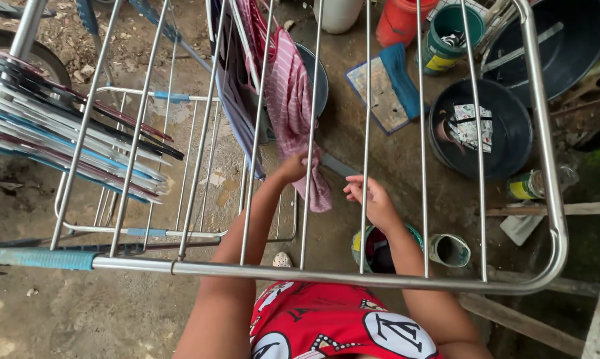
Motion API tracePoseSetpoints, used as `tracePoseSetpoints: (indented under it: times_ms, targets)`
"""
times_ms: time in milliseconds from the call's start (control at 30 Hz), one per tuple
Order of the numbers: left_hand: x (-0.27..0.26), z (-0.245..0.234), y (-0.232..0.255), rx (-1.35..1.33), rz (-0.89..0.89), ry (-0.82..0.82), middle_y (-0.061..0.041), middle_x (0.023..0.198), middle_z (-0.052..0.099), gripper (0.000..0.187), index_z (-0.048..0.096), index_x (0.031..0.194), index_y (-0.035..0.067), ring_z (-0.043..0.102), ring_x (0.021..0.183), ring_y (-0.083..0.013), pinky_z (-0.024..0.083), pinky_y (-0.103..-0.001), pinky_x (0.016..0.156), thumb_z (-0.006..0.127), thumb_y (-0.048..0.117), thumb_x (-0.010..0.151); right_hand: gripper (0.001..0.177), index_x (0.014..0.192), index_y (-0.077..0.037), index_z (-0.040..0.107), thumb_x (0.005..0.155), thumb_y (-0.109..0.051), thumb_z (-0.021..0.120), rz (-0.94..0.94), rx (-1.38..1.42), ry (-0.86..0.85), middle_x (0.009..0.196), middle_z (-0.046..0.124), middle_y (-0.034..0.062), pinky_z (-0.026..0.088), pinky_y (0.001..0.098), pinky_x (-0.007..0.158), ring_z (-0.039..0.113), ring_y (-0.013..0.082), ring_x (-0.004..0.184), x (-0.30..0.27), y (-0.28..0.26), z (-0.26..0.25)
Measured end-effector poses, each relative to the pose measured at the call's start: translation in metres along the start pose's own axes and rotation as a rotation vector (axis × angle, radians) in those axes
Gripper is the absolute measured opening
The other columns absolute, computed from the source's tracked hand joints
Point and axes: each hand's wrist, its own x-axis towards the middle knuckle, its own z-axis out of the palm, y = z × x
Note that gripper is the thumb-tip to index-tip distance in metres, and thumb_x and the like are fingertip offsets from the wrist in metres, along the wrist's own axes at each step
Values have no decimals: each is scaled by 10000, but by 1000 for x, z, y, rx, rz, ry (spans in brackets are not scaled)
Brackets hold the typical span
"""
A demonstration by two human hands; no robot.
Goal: The person is hanging wet laundry onto a drying rack using hangers.
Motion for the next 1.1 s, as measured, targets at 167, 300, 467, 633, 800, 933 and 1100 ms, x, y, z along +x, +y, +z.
tracePoseSetpoints:
  times_ms: [167, 300, 467, 633, 800, 933, 1100]
  targets:
    - [-33, 7, -46, 22, -68, -7, -147, 1393, 651, 510, 605, 1419, 76, 652, 1224, -280, 509, -407, 1048, 644, 196, 926, 305, 1292, -10, 623, 1039, -176, 581, -4, 27, -25, 1066, 698, 75, 554, 311, 895, 667, 153, 963, -11, 8, -3]
    - [-103, -30, -20, -159, 7, 225, -111, 1357, 653, 382, 622, 1354, 52, 676, 1141, -238, 550, -363, 973, 618, 216, 1009, 303, 1292, -8, 619, 1047, -180, 574, -4, 78, -59, 1067, 694, 74, 548, 299, 894, 666, 153, 962, -15, 17, -2]
    - [-191, -85, -11, -275, 43, 697, -77, 1165, 706, 258, 650, 1258, 40, 654, 964, -168, 537, -320, 843, 591, 168, 1041, 299, 1280, 1, 619, 1051, -186, 582, -61, 42, -125, 1061, 699, 87, 562, 305, 876, 672, 159, 947, -9, 33, 14]
    - [-228, -132, -11, -351, 135, 1083, -56, 1075, 691, 184, 633, 1196, 32, 636, 883, -116, 526, -267, 795, 580, 151, 1066, 311, 1294, -7, 604, 1046, -192, 578, -88, 91, -267, 1067, 699, 85, 561, 304, 869, 678, 160, 947, 18, 45, 39]
    - [-241, -150, -1, -325, 225, 1302, -48, 948, 654, 132, 619, 1114, 12, 586, 795, -96, 491, -240, 720, 597, 135, 1071, 318, 1296, 1, 614, 1035, -180, 586, -95, 39, -335, 1074, 703, 87, 538, 294, 870, 681, 158, 963, 21, 31, 64]
    - [-263, -159, 37, -269, 147, 1537, -73, 897, 648, 185, 620, 1087, -2, 580, 786, -123, 477, -271, 723, 580, 179, 1091, 327, 1292, 2, 631, 1015, -169, 609, -92, 17, -345, 1057, 712, 100, 551, 307, 872, 681, 169, 936, 19, 22, 75]
    - [-256, -199, -23, 189, 36, 1839, -180, 1120, 576, 312, 561, 1182, -53, 563, 1004, -259, 446, -385, 905, 546, 246, 1094, 316, 1277, 16, 639, 1021, -167, 608, -55, 1, -293, 1053, 709, 106, 555, 315, 876, 676, 178, 945, 17, 22, 70]
